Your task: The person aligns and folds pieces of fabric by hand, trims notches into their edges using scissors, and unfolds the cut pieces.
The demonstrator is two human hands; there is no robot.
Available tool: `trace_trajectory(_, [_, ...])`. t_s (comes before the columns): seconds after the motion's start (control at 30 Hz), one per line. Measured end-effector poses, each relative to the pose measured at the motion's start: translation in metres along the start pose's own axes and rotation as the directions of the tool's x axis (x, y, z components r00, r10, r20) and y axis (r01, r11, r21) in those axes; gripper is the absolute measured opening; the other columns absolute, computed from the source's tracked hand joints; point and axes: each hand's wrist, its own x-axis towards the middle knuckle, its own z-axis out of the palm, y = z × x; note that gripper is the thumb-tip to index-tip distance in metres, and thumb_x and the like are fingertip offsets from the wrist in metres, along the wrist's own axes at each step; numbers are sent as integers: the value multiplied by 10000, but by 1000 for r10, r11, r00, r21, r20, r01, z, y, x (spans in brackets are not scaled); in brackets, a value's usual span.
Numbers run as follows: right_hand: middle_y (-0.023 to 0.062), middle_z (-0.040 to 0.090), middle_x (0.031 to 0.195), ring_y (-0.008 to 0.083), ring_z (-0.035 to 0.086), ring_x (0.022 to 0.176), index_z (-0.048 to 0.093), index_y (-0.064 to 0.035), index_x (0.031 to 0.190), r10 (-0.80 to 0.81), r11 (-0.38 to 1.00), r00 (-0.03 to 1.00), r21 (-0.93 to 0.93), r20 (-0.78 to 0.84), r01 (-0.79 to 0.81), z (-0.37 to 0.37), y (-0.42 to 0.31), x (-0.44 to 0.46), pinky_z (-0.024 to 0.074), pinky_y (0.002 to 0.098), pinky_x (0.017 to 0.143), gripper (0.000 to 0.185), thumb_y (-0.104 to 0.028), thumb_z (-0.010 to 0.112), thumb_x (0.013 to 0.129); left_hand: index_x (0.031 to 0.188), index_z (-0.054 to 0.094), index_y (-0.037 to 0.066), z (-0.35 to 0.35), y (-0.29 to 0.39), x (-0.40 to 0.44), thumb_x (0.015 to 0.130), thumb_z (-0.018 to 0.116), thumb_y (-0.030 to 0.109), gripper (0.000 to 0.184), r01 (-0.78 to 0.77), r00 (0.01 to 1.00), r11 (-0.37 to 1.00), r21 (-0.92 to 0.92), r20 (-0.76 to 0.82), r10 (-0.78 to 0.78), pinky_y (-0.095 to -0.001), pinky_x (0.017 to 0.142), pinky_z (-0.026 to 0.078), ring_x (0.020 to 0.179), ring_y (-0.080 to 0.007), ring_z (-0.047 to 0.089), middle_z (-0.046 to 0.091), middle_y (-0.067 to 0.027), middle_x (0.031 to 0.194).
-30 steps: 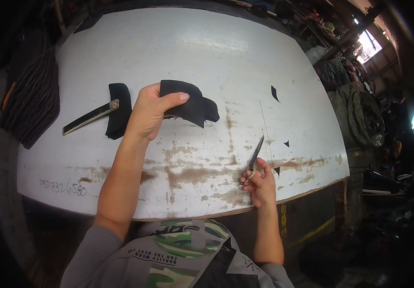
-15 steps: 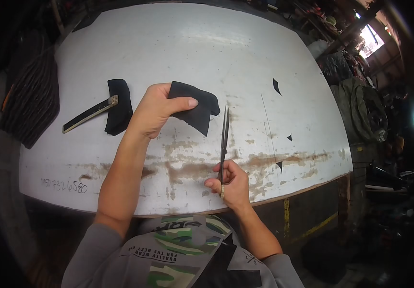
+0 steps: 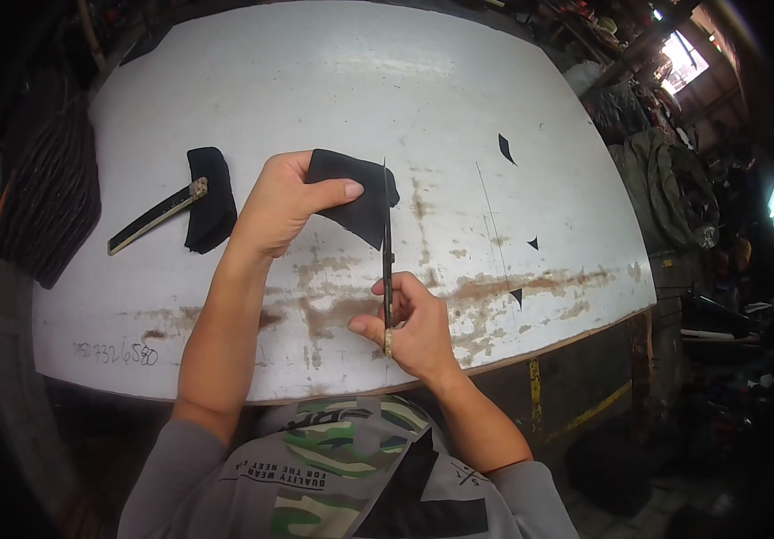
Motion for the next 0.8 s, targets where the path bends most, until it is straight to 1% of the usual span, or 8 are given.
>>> trace_trajectory(0.13, [-45, 545, 761, 39, 507, 698, 587, -27, 1037, 5, 1000, 1000, 10, -3, -5, -1, -2, 1, 408, 188, 641, 515, -238, 905, 690, 994, 697, -67, 0, -1, 1, 809, 711, 21, 206, -7, 1000, 999, 31, 12, 7, -272, 756, 550, 781, -140, 681, 727, -111, 897])
trace_trajectory(0.23, [-60, 554, 670, 15, 461, 606, 585, -26, 998, -89, 996, 996, 1, -28, 89, 0, 2, 4, 373, 186, 556, 476, -250, 895, 715, 999, 699, -67, 0, -3, 1, 810, 708, 20, 208, -13, 1000, 999, 35, 24, 12, -272, 757, 550, 782, -141, 681, 728, -110, 896])
trace_trajectory(0.43, [-72, 544, 659, 5, 432, 591, 590, -24, 1004, -83, 997, 996, -1, -35, 83, 0, 6, 4, 353, 178, 543, 458, -223, 892, 723, 1009, 702, -61, 1, -3, 1, 810, 708, 24, 217, -15, 999, 998, 63, 30, 13, -271, 754, 551, 784, -140, 679, 727, -105, 892])
trace_trajectory(0.53, [-73, 548, 659, 2, 438, 591, 591, -26, 1005, -88, 996, 995, -6, -36, 88, 0, 7, 4, 354, 174, 544, 445, -207, 888, 728, 1010, 702, -58, 1, -5, 2, 807, 714, 28, 220, -18, 999, 997, 79, 36, 15, -272, 750, 552, 780, -139, 677, 726, -100, 888])
trace_trajectory(0.57, [-72, 551, 660, 1, 442, 593, 590, -26, 1004, -90, 996, 995, 18, -39, 91, 0, 8, 4, 355, 174, 544, 441, -202, 887, 730, 1010, 702, -57, 1, -6, 2, 806, 717, 29, 222, -22, 999, 997, 81, 40, 18, -272, 749, 552, 778, -138, 676, 725, -99, 887])
trace_trajectory(0.67, [-70, 560, 666, -1, 455, 597, 589, -25, 1002, -81, 994, 996, 74, -44, 84, 2, 10, 2, 360, 173, 546, 430, -191, 883, 735, 947, 712, -48, 3, -7, 2, 797, 741, 77, 197, -43, 999, 998, 51, 34, 41, -256, 710, 523, 742, -114, 649, 718, -76, 836])
trace_trajectory(0.8, [-68, 570, 681, -2, 467, 605, 585, -24, 1003, -47, 992, 998, 118, -33, 50, 2, 10, 0, 374, 170, 558, 424, -183, 879, 741, 1012, 699, -53, 2, -7, 2, 806, 730, 33, 225, -17, 999, 998, 66, 51, 13, -268, 755, 546, 794, -132, 670, 722, -94, 894])
